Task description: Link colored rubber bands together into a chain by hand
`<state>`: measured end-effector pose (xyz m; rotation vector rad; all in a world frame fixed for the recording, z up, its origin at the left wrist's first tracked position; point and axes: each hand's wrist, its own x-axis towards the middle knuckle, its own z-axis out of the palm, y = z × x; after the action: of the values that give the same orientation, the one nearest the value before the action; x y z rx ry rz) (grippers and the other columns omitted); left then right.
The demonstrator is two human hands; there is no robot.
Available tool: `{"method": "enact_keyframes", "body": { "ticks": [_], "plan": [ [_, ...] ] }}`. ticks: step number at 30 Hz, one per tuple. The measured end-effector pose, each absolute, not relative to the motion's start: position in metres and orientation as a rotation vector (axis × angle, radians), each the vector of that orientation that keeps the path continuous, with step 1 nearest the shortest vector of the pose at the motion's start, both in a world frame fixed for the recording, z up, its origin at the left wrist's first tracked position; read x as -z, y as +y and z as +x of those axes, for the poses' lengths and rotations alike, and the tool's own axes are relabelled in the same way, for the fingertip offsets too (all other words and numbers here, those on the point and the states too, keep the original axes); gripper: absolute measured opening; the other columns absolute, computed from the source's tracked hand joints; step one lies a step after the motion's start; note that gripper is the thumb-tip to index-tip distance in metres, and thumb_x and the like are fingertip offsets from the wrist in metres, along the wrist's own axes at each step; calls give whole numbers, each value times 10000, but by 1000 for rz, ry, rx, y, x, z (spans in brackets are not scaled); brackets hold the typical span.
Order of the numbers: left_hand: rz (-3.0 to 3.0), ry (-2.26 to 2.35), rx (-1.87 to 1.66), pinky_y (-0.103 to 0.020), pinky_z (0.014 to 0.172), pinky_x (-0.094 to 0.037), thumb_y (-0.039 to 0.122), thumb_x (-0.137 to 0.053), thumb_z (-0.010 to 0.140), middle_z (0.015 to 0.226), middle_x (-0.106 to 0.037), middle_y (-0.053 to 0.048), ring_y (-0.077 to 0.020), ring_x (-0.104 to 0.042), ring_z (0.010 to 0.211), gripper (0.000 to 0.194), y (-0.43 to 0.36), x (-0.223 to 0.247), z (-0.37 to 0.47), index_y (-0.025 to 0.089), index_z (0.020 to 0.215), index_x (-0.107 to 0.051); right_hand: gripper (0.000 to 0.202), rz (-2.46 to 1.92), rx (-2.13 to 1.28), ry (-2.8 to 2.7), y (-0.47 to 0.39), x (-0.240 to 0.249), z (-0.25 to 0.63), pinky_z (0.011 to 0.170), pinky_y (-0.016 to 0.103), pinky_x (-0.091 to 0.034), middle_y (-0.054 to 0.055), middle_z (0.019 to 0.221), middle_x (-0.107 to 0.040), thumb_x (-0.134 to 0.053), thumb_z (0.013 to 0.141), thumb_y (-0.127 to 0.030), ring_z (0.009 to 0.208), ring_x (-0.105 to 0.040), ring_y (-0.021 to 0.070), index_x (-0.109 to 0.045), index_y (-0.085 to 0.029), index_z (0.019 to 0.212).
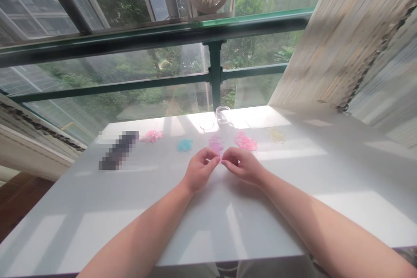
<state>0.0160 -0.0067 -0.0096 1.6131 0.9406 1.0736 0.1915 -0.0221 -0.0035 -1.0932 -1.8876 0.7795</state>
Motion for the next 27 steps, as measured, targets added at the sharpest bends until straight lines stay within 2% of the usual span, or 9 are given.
{"method": "enact_keyframes", "body": {
  "ticks": [5, 20, 27],
  "plan": [
    [1586, 947, -1099, -243, 665, -430, 338, -620, 766, 742, -601, -15, -128, -537, 696, 164, -7, 9, 17, 178, 783, -590, 77, -1084, -787, -1904, -22, 3, 192, 480, 217, -344, -41, 564, -463, -566, 771, -257, 509, -406, 92, -540, -190, 799],
    [1758, 929, -1024, -258, 698, -440, 307, -562, 820, 787, -595, -24, -138, -552, 741, 133, -1, 11, 8, 174, 829, -570, 21, -1071, -759, -1881, -21, 5, 194, 483, 210, -331, -39, 578, -465, -521, 785, -184, 513, -399, 87, -534, -185, 768],
    [1806, 939, -974, -248, 661, -439, 277, -564, 811, 762, -587, -18, -129, -542, 706, 109, -1, 9, 6, 168, 820, -562, 47, -1080, -743, -1885, -22, 4, 194, 500, 205, -336, -44, 575, -457, -515, 764, -146, 519, -397, 82, -538, -183, 747]
  ]
}}
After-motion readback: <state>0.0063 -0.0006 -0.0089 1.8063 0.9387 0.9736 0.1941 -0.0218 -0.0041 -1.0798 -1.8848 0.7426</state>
